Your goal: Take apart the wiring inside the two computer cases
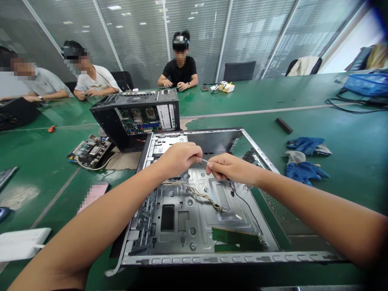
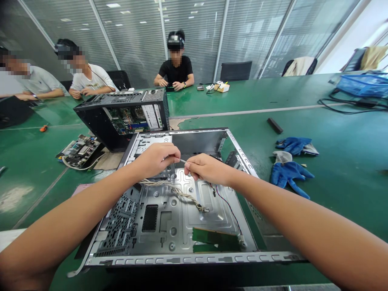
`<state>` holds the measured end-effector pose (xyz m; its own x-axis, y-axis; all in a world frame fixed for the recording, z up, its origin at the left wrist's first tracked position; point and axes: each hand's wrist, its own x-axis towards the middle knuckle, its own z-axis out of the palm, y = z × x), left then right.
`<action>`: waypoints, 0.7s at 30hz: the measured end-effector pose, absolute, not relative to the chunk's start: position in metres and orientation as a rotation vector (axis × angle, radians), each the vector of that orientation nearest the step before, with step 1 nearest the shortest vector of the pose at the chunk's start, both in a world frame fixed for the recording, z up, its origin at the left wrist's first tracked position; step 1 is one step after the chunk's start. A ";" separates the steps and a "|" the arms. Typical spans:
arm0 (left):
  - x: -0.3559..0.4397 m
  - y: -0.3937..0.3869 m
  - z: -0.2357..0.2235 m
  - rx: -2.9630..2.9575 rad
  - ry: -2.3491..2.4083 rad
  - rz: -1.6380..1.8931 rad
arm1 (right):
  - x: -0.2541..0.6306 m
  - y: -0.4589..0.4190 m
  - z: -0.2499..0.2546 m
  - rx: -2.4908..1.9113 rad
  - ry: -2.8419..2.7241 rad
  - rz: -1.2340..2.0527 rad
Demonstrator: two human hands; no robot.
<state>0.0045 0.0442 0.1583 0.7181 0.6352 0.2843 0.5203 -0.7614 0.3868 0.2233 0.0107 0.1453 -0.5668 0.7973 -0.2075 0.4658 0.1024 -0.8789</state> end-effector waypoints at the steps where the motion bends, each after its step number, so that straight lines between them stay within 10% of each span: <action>1: 0.004 0.044 0.158 2.648 0.915 0.579 | 0.222 0.010 0.146 -1.283 -2.117 1.365; 13: 0.004 0.044 0.162 2.544 0.982 0.476 | 0.217 0.008 0.143 -1.387 -2.310 0.784; 21: 0.005 0.045 0.161 2.577 0.872 0.497 | 0.217 0.009 0.144 -1.188 -1.867 1.620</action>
<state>0.0048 0.0449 0.1607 0.7459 0.6330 0.2074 0.5011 -0.7384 0.4513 0.2172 0.0094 0.1443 -0.5607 0.7962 -0.2272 0.3369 -0.0313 -0.9410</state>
